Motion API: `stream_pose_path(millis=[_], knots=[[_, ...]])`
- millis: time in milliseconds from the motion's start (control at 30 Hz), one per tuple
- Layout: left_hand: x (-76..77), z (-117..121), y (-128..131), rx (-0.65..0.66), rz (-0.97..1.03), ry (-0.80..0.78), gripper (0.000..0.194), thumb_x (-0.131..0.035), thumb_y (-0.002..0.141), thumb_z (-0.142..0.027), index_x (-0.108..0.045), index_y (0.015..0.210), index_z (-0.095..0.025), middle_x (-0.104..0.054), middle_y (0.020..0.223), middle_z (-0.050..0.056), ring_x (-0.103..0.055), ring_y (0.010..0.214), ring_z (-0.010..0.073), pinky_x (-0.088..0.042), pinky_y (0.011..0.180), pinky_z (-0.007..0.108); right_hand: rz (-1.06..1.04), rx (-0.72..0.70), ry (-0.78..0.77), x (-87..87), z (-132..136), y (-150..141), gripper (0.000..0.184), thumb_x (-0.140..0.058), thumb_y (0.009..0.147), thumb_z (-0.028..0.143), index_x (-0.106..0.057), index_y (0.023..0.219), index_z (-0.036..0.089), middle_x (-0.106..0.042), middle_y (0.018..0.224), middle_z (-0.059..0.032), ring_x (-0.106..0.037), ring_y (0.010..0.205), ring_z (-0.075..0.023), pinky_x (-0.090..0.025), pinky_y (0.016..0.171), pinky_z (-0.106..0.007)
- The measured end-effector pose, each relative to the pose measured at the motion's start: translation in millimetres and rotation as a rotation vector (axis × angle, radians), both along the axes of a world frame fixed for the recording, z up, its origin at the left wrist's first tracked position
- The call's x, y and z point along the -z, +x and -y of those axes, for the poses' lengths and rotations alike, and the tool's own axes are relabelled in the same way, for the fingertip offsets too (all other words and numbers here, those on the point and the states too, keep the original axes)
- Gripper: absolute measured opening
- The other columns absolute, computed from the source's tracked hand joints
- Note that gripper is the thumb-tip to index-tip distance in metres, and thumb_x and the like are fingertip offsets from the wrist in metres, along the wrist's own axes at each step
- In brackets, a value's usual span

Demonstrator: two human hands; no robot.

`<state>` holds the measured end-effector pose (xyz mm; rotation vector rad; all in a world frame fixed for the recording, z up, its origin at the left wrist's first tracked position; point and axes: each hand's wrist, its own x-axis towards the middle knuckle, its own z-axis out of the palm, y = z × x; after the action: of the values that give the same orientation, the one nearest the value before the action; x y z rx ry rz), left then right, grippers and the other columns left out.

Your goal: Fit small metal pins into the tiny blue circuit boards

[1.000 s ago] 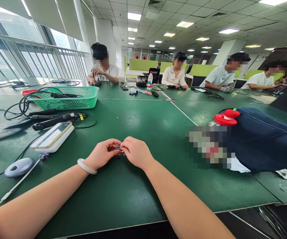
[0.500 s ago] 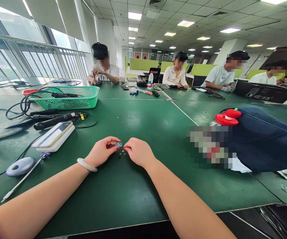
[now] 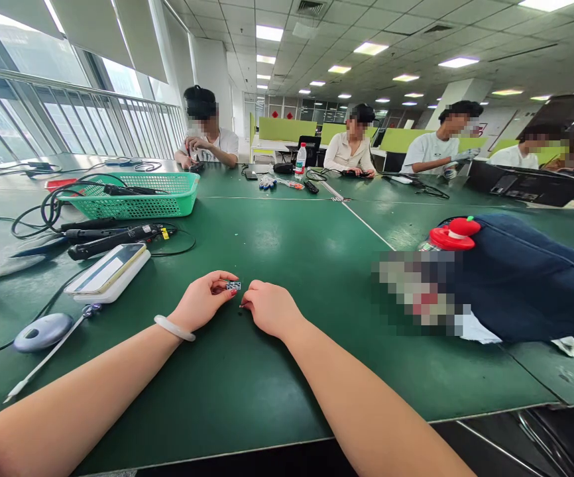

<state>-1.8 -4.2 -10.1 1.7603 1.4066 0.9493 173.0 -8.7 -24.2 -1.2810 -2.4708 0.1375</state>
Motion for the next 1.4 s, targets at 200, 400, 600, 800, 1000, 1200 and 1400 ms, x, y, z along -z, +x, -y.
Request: stream_pose_path(millis=[200,400,600,800,1000,1200,1400], knots=[[5.5,-4,-2,0.005,-0.005,-0.005,0.026,-0.060,0.070,-0.029,-0.062,0.094,-0.020,-0.067,0.077,0.000,-0.062,0.074,0.0153,-0.049,0.074,0.029,0.069,0.039,0.026,1.5,0,-7,0.016,-0.051,0.087,0.027,-0.063,0.078,0.020,-0.058,0.080,-0.0018,-0.055,0.067,-0.0120,-0.035,0.057,-0.024],[6.9,-6,-4,0.027,0.013,-0.039,0.026,-0.060,0.070,-0.027,-0.062,0.095,-0.019,-0.068,0.076,0.001,-0.063,0.074,0.0151,-0.048,0.074,0.028,0.121,0.024,0.054,0.7,1,-6,0.020,-0.043,0.089,0.023,-0.059,0.078,0.018,-0.057,0.081,-0.0035,-0.052,0.062,-0.0111,-0.034,0.055,-0.024],[2.4,-1,-1,0.105,0.009,-0.011,0.026,-0.060,0.070,-0.026,-0.062,0.094,-0.018,-0.067,0.074,0.001,-0.062,0.070,0.0152,-0.049,0.072,0.029,-0.191,0.054,0.076,-6.0,3,-1,0.017,-0.041,0.090,0.019,-0.057,0.085,0.019,-0.058,0.091,-0.0027,-0.053,0.072,-0.0109,-0.039,0.065,-0.022],[4.3,0,0,0.142,-0.038,0.049,0.024,-0.061,0.070,-0.028,-0.064,0.093,-0.021,-0.066,0.075,0.000,-0.060,0.071,0.0153,-0.048,0.074,0.029,-0.231,0.022,0.146,-6.9,4,-3,0.018,-0.041,0.090,0.020,-0.058,0.085,0.019,-0.058,0.090,-0.0032,-0.053,0.074,-0.0112,-0.040,0.067,-0.022],[2.7,0,0,0.154,-0.046,0.060,0.024,-0.061,0.071,-0.031,-0.064,0.093,-0.021,-0.065,0.071,-0.001,-0.058,0.067,0.0145,-0.047,0.072,0.028,-0.254,0.031,0.149,-8.1,5,-4,0.016,-0.045,0.088,0.021,-0.060,0.083,0.019,-0.059,0.089,-0.0029,-0.054,0.073,-0.0112,-0.040,0.066,-0.023],[2.6,1,0,0.134,-0.060,0.066,0.026,-0.063,0.070,-0.034,-0.065,0.092,-0.022,-0.066,0.075,-0.001,-0.059,0.071,0.0152,-0.046,0.070,0.027,-0.456,0.110,-0.016,-6.9,3,-3,0.005,-0.055,0.080,0.019,-0.059,0.083,0.021,-0.058,0.082,0.0011,-0.050,0.062,-0.0089,-0.040,0.061,-0.023],[5.9,-5,-4,0.019,-0.064,0.037,0.026,-0.061,0.070,-0.031,-0.064,0.094,-0.021,-0.067,0.075,-0.001,-0.061,0.071,0.0157,-0.045,0.071,0.028,-0.289,0.007,-0.180,-5.0,1,2,0.005,-0.062,0.077,0.026,-0.065,0.078,0.022,-0.059,0.079,0.0014,-0.051,0.066,-0.0095,-0.039,0.061,-0.023]])
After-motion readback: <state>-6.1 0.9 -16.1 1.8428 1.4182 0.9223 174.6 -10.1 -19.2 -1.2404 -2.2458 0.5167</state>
